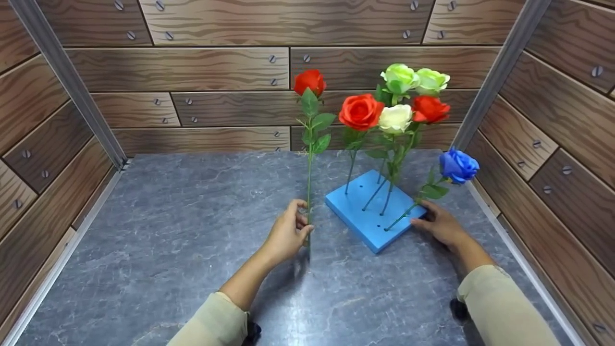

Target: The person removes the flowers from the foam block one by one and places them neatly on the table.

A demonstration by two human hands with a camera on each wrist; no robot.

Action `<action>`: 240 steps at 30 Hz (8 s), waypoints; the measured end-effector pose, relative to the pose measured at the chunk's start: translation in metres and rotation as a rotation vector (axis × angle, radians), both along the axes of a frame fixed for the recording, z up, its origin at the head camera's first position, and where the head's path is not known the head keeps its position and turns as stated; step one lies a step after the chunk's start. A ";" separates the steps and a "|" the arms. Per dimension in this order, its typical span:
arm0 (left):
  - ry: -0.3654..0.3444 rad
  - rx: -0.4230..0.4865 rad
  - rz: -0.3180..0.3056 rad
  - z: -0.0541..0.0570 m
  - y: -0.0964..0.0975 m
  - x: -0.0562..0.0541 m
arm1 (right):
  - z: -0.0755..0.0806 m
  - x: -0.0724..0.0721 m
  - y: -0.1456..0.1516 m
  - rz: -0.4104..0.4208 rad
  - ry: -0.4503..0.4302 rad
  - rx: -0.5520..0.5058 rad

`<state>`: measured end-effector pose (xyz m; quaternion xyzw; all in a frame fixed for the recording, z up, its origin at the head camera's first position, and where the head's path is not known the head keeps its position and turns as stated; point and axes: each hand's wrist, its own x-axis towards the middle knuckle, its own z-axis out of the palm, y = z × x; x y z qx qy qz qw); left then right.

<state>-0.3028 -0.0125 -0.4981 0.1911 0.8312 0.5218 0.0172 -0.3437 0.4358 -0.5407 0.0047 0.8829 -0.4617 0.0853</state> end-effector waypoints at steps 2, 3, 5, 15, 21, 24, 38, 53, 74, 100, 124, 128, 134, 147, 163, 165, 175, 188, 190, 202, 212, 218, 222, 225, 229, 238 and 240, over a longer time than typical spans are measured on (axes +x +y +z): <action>-0.002 -0.007 0.000 -0.002 -0.001 0.000 | 0.000 0.000 0.000 0.001 -0.002 -0.005; -0.004 -0.008 0.001 -0.002 -0.001 0.000 | 0.000 0.001 0.000 0.000 -0.003 -0.007; -0.005 -0.015 0.005 -0.004 -0.001 0.000 | 0.000 0.001 0.000 0.001 -0.006 -0.003; -0.043 0.005 -0.011 -0.009 -0.003 -0.003 | 0.000 0.000 0.001 -0.005 0.001 0.011; -0.111 0.036 -0.025 -0.010 -0.004 -0.005 | 0.000 0.000 0.001 -0.019 -0.011 0.032; -0.165 0.067 -0.023 -0.011 -0.005 -0.006 | 0.000 0.001 0.001 -0.017 -0.016 0.035; -0.423 0.193 -0.040 -0.015 -0.005 -0.009 | 0.001 0.001 0.001 0.005 -0.018 -0.015; -0.521 0.255 -0.064 -0.021 -0.001 -0.005 | 0.000 0.001 0.001 0.004 -0.018 -0.007; -0.597 0.224 -0.023 -0.025 0.007 -0.003 | 0.000 0.000 0.001 -0.003 -0.018 0.013; -0.611 0.185 -0.061 -0.027 0.011 0.001 | -0.001 0.001 0.002 0.007 -0.019 0.014; -0.616 0.142 -0.138 -0.025 0.011 0.000 | -0.006 -0.004 0.003 -0.010 -0.009 0.010; -0.617 0.146 -0.142 -0.025 0.011 0.000 | -0.007 -0.004 0.003 -0.013 -0.012 0.021; -0.618 0.179 -0.132 -0.025 0.011 0.000 | -0.003 -0.001 0.000 -0.009 -0.007 0.011; -0.531 0.305 -0.075 -0.021 0.022 -0.006 | 0.000 0.001 0.001 -0.013 -0.010 0.033; -0.409 0.281 -0.124 -0.005 0.063 -0.005 | -0.003 -0.001 0.002 -0.010 0.002 0.013; -0.400 0.257 -0.127 -0.004 0.071 -0.005 | -0.003 0.000 0.001 -0.012 0.002 0.016; -0.305 0.105 -0.141 -0.004 0.102 -0.008 | -0.001 0.002 0.000 -0.011 -0.012 -0.008; -0.265 0.103 -0.138 0.001 0.127 -0.017 | -0.001 0.001 0.000 -0.007 -0.019 -0.005; -0.260 0.113 -0.140 0.000 0.132 -0.018 | -0.001 0.001 0.000 -0.004 -0.011 -0.011; -0.286 0.136 -0.163 -0.010 0.155 -0.026 | -0.001 0.002 0.002 -0.034 -0.020 0.027; -0.272 0.100 -0.162 -0.017 0.168 -0.026 | -0.001 0.000 -0.005 -0.037 -0.005 0.002; -0.218 0.027 -0.182 -0.020 0.181 -0.028 | -0.001 0.000 -0.002 -0.048 0.011 0.013; -0.210 0.022 -0.161 -0.023 0.183 -0.027 | -0.004 0.000 -0.001 -0.049 0.018 -0.017; -0.240 0.060 -0.178 -0.024 0.182 -0.026 | -0.005 -0.001 -0.002 -0.056 0.022 -0.037; -0.291 0.077 -0.217 -0.023 0.180 -0.024 | -0.005 -0.001 -0.001 -0.051 0.020 -0.048; -0.338 0.046 -0.246 -0.021 0.178 -0.028 | 0.000 0.004 -0.001 -0.041 0.002 -0.046; -0.347 0.050 -0.252 -0.021 0.177 -0.029 | 0.000 0.004 -0.001 -0.023 0.016 -0.074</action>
